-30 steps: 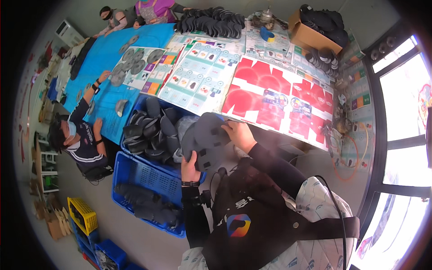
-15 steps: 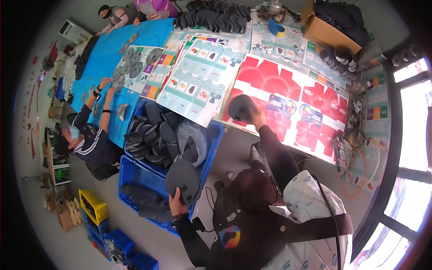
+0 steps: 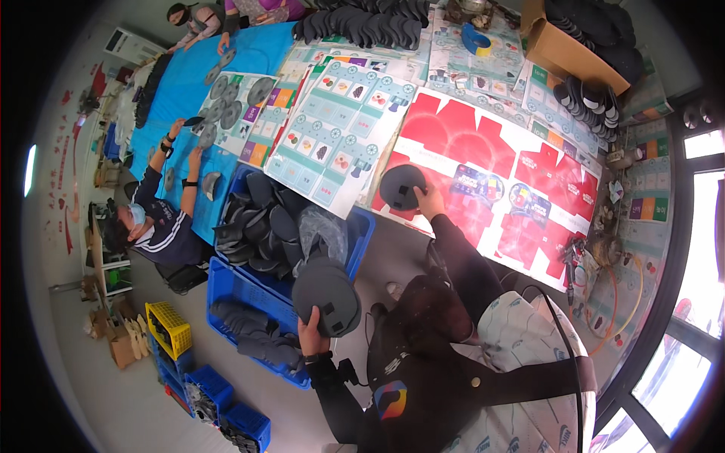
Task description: Organizing and preparing circular shoe components for manufacturing.
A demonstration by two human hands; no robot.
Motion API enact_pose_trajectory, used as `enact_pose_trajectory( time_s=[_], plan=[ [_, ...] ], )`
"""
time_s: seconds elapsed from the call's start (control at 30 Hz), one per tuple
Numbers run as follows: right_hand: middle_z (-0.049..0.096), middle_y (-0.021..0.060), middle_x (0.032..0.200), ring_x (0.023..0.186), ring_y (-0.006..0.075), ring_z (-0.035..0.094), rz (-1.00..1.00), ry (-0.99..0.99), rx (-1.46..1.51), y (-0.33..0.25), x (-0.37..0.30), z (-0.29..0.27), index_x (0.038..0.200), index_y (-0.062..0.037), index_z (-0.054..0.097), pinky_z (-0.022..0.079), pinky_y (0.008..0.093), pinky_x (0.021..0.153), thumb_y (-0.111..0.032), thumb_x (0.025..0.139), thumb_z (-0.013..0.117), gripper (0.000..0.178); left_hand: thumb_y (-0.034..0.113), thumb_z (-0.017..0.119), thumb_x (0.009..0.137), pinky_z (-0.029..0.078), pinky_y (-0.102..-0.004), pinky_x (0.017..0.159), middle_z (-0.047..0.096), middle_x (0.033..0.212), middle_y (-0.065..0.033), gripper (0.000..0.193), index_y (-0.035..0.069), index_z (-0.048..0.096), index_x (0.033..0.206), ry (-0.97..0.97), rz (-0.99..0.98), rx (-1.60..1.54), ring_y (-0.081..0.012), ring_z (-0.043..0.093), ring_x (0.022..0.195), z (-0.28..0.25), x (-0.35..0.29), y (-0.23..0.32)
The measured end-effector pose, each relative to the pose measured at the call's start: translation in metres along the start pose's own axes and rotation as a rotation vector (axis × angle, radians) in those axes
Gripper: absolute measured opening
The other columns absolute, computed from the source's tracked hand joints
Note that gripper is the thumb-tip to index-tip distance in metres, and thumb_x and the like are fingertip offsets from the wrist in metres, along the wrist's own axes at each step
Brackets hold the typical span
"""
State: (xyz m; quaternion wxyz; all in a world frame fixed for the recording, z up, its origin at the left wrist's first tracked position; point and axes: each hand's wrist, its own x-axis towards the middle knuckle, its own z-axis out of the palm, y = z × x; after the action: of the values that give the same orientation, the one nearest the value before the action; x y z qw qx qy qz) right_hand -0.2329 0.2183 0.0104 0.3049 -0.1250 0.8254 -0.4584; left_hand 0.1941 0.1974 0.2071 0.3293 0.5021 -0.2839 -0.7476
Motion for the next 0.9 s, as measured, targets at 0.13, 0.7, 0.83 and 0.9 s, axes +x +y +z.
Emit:
enact_pose_trajectory(
  time_s=[0.13,0.7,0.83,0.9],
  plan=[
    [0.067,0.0221,0.104,0.083,0.0369,0.068,-0.164,0.027,-0.304,-0.045,-0.060,-0.035,0.125,0.0006,0.058,0.057,0.0433,0.074,-0.037,0.089,0.072,0.054,0.004,0.064,0.096,0.051,-0.0379,0.098,0.063,0.127,-0.0090,0.038,0.001,0.055,0.134,-0.016,0.012,0.059,-0.0239,0.062,0.113,0.045,0.020,-0.010],
    [0.066,0.0232,0.083,0.078,0.0388,0.066,-0.514,0.027,-0.048,-0.098,-0.226,-0.080,0.092,0.0055,0.063,0.051,0.0430,0.070,-0.021,0.080,0.081,0.034,0.001,0.064,0.092,0.050,-0.0416,0.099,0.061,0.128,-0.0108,0.046,0.001,0.050,0.137,-0.573,-0.282,0.036,-0.0260,0.061,0.115,0.124,0.082,-0.036],
    [0.067,0.0244,0.087,0.081,0.0423,0.066,-0.352,0.212,-0.103,-0.091,-0.241,-0.086,0.098,0.0039,0.062,0.050,0.0455,0.069,-0.018,0.086,0.075,0.028,0.010,0.067,0.095,0.054,-0.0398,0.091,0.065,0.119,-0.0122,0.036,-0.001,0.056,0.129,-0.627,-0.304,0.057,-0.0252,0.066,0.106,0.120,0.084,-0.041],
    [0.064,0.0269,0.083,0.078,0.0439,0.064,-0.293,0.164,-0.222,-0.076,-0.238,-0.089,0.094,0.0042,0.063,0.049,0.0463,0.066,-0.022,0.089,0.072,0.028,0.011,0.066,0.097,0.054,-0.0388,0.093,0.064,0.124,-0.0106,0.037,0.002,0.056,0.131,-0.698,-0.200,0.266,-0.0234,0.065,0.110,0.115,0.087,-0.042]
  ],
)
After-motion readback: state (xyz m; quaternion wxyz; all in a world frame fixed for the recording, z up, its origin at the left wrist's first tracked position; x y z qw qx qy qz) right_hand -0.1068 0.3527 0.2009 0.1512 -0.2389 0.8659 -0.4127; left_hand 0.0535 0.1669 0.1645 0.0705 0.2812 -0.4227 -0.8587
